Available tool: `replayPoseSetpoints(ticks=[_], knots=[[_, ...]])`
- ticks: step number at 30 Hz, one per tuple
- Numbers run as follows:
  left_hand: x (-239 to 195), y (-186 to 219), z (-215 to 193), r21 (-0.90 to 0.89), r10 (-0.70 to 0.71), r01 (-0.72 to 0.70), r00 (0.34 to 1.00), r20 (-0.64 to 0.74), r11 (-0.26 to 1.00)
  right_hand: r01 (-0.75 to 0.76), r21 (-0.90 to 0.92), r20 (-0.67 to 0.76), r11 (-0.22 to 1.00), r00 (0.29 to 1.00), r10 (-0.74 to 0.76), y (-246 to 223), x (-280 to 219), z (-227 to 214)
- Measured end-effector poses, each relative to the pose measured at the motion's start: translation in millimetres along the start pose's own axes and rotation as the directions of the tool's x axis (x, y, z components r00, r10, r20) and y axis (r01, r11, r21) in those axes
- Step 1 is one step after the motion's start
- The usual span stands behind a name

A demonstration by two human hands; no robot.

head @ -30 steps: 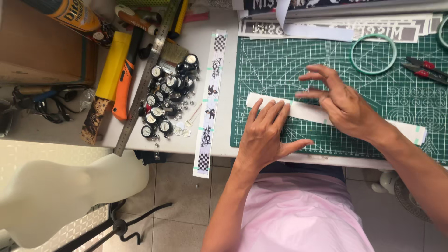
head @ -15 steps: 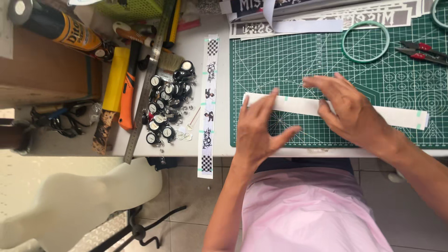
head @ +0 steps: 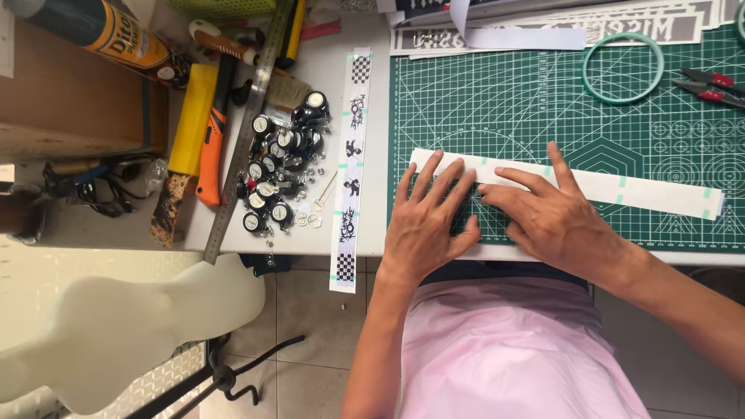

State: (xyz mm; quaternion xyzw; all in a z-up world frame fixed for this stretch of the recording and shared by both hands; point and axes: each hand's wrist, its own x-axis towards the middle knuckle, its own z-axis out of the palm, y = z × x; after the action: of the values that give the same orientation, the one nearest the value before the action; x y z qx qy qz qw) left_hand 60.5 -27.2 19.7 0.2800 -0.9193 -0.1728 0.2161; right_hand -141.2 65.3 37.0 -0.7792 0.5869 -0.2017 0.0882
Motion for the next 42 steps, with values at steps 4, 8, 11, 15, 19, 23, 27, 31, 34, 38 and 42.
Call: replayPoseSetpoints(ticks=[4, 8, 11, 15, 19, 23, 27, 31, 34, 38, 42], knots=[[-1, -3, 2, 0.003, -0.009, 0.009, 1.0, 0.009, 1.0, 0.001, -0.032, 0.001, 0.999, 1.0, -0.001, -1, 4, 5], [-2, -4, 3, -0.013, -0.011, 0.011, 1.0, 0.003, 1.0, -0.059, 0.1, -0.029, 0.993, 0.998, 0.062, 1, 12, 5], [-2, -5, 3, -0.017, -0.011, 0.01, 1.0, -0.003, 1.0, -0.135, 0.2, -0.013, 0.97, 0.99, 0.141, 4, 22, 5], [-3, -5, 4, -0.014, -0.007, 0.007, 1.0, -0.008, 1.0, -0.18, 0.182, -0.032, 0.967, 0.981, 0.189, 0, 28, 5], [-4, -6, 6, -0.015, -0.007, 0.007, 1.0, -0.024, 1.0, -0.252, 0.208, -0.04, 0.945, 0.963, 0.266, -2, 33, 8], [-4, -6, 8, -0.006, -0.017, 0.017, 1.0, -0.017, 1.0, -0.269, 0.274, -0.046, 0.923, 0.955, 0.292, 1, 35, 12], [-4, -6, 8, 0.014, -0.019, 0.02, 1.0, -0.004, 1.0, -0.268, 0.328, -0.04, 0.906, 0.954, 0.297, 5, 37, 14], [-4, -6, 8, 0.013, -0.018, 0.018, 1.0, -0.006, 1.0, -0.307, 0.319, -0.015, 0.896, 0.944, 0.329, 6, 39, 14], [-4, -7, 9, 0.014, -0.018, 0.018, 1.0, -0.001, 1.0, -0.335, 0.355, 0.005, 0.873, 0.934, 0.357, 4, 41, 14], [-4, -7, 8, -0.001, -0.021, 0.021, 1.0, 0.003, 1.0, -0.419, 0.407, 0.082, 0.812, 0.902, 0.425, 3, 46, 10], [-3, -6, 6, -0.021, -0.021, 0.021, 1.0, -0.001, 1.0, -0.489, 0.169, 0.139, 0.856, 0.871, 0.471, 5, 58, 0]])
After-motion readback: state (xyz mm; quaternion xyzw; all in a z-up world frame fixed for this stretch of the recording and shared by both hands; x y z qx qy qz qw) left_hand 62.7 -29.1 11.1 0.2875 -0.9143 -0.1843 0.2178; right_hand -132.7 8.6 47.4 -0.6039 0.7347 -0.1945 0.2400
